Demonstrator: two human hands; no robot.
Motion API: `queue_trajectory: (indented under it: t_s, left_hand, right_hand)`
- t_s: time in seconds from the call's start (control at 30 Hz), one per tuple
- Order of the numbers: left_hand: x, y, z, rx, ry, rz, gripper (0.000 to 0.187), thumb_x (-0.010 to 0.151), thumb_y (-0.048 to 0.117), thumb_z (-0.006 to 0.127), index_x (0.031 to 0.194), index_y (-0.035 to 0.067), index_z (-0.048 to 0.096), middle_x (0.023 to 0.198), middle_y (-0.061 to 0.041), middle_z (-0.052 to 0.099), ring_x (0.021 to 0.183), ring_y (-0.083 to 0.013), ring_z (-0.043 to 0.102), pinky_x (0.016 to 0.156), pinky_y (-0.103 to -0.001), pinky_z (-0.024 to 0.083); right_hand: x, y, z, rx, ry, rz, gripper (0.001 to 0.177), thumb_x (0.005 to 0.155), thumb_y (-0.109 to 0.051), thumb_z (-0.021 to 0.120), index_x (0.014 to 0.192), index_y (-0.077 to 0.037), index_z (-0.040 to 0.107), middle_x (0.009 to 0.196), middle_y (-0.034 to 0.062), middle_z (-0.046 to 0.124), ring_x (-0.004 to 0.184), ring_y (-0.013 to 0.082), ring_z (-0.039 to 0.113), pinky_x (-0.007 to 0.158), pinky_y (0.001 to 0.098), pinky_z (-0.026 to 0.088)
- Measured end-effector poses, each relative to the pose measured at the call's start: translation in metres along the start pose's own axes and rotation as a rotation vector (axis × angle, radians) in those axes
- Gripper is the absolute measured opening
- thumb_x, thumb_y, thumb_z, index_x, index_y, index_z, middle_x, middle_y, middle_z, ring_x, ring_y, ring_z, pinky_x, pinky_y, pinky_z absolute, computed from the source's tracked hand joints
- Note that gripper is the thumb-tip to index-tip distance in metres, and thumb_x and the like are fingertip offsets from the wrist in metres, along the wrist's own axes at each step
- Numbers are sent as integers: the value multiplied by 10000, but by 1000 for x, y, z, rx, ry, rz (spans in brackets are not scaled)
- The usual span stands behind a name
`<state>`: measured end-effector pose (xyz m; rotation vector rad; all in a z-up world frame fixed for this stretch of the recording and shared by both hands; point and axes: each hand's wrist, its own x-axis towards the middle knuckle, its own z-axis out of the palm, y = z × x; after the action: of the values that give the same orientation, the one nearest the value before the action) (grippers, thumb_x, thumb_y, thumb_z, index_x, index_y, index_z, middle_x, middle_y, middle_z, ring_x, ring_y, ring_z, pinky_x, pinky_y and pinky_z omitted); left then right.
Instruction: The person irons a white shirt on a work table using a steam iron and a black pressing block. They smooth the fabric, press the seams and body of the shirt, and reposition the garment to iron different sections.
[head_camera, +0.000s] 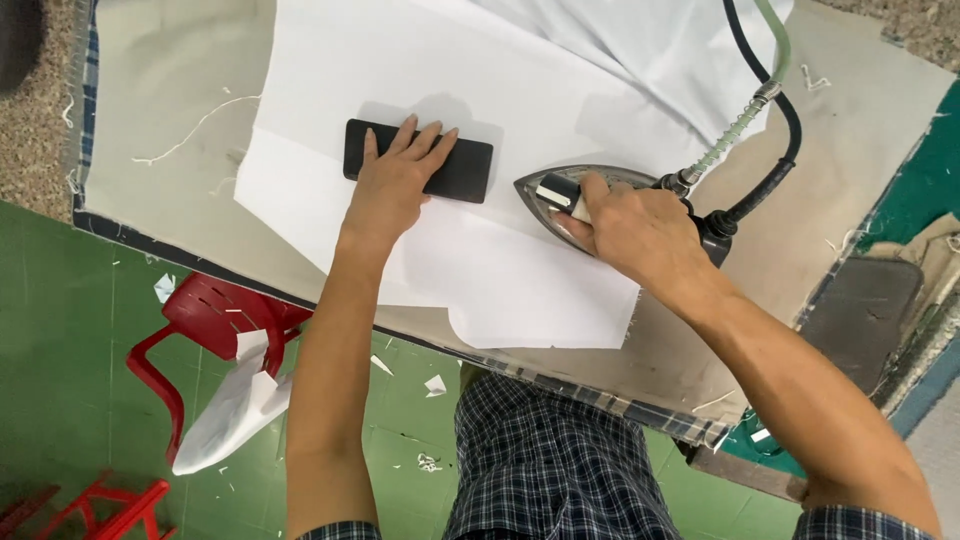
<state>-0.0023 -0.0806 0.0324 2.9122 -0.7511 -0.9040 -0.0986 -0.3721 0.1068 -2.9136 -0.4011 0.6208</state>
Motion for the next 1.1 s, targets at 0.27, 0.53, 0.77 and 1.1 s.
queue_trajectory:
  t_s: [0.27, 0.53, 0.77, 1.1]
  left_hand:
    - [-1, 73, 9, 68, -67, 130, 893, 866, 56, 742, 1609, 303, 312, 1650, -21, 353, 1536, -270, 249, 1207, -682, 141]
    - [16, 189, 53, 164, 23, 316, 1064, 722, -2, 769, 1604, 187, 206, 1632, -74, 298, 1482, -365, 278, 1047, -768, 327]
    - [15, 249, 77, 277, 234, 390, 1042, 673, 239, 858, 1571, 233, 330, 1581, -3, 365, 1477, -289, 342, 1039, -659, 435]
    - [26, 77, 28, 137, 160, 278, 922, 842, 27, 677, 1614, 255, 227, 1656, -66, 282, 1516, -286, 256, 1129, -667, 267]
  right_hand:
    - [-57, 57, 28, 66, 1, 224, 541, 1042, -577, 495, 1191, -73, 621, 815, 184, 749, 777, 353, 780, 694, 461, 607]
    - [-156, 127, 90, 190, 564, 452, 554, 1137, -327, 691, 1390, 156, 595, 1100, 290, 687, 980, 468, 678, 728, 568, 531]
    - [-191, 54, 82, -395, 494, 475, 710, 911, -198, 832, 1462, 137, 535, 1443, 374, 562, 1168, 473, 627, 946, 530, 552]
    - [-130, 118, 47, 469, 183, 730, 578, 1022, -329, 656, 1445, 38, 508, 1177, 346, 648, 1050, 563, 583, 793, 625, 449]
